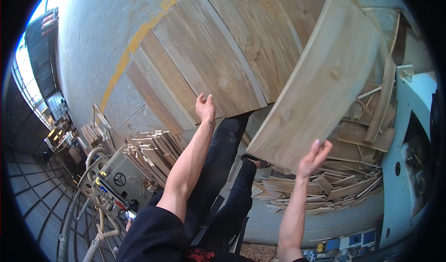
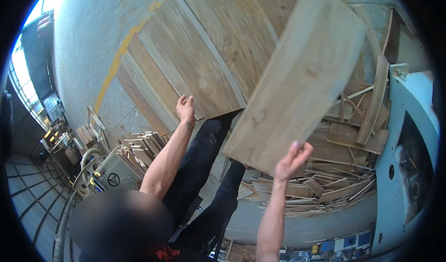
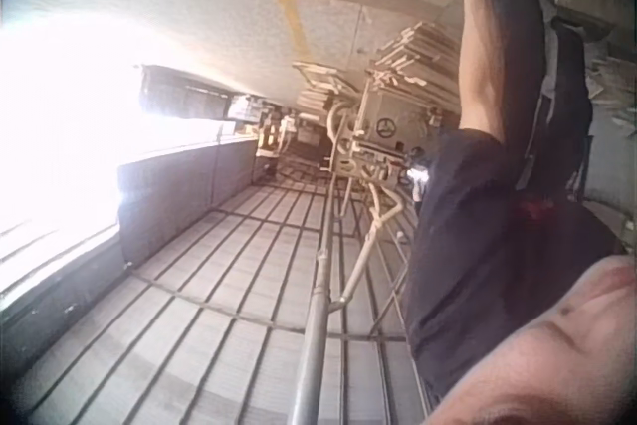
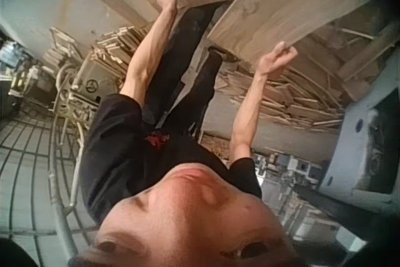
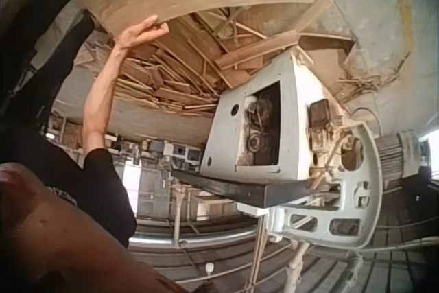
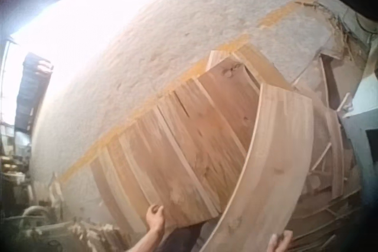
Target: The person sorts and stacks thin wood planks on the floor by hand.
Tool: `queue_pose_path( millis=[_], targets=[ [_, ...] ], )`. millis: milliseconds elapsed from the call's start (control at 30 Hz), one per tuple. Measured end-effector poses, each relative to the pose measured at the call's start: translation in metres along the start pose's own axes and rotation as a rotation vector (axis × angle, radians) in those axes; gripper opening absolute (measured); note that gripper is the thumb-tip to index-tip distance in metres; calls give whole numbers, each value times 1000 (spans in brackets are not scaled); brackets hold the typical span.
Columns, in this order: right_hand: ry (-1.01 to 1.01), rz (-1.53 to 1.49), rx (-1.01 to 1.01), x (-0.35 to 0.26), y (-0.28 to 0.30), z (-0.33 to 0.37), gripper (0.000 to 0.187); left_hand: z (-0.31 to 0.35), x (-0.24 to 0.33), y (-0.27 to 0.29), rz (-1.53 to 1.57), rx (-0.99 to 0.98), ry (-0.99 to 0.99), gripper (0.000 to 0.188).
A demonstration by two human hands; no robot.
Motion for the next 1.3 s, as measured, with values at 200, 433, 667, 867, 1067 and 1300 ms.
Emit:
queue_pose_path(
  millis=[200,433,667,867,1067,1300],
  targets=[
    [141,118,-146,-32,-134,24,22,38,65,73,382,-874,423,54],
    [89,202,-663,-37,-270,104,27,-21,-4,107,41,64,157,62],
    [-252,64,-583,57,-230,98,22,-41,-90,78,-141,369,169,69],
    [-343,-44,-359,156,-95,31,25,-30,-112,24,-31,302,104,72],
    [-449,-25,-245,243,5,68,25,-71,-112,16,-258,335,208,75],
    [-735,-235,-9,375,64,181,22,-114,-95,30,-109,328,-332,69]
  ],
)
Point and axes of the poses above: each hand's wrist, its own z-axis away from the middle knuckle, its own y-axis out of the back of the hand, x = y × z, the point moved 3 cm from there along -z, towards the middle knuckle, and after that the axes turned 8 degrees about x, right-handed, at the moved point
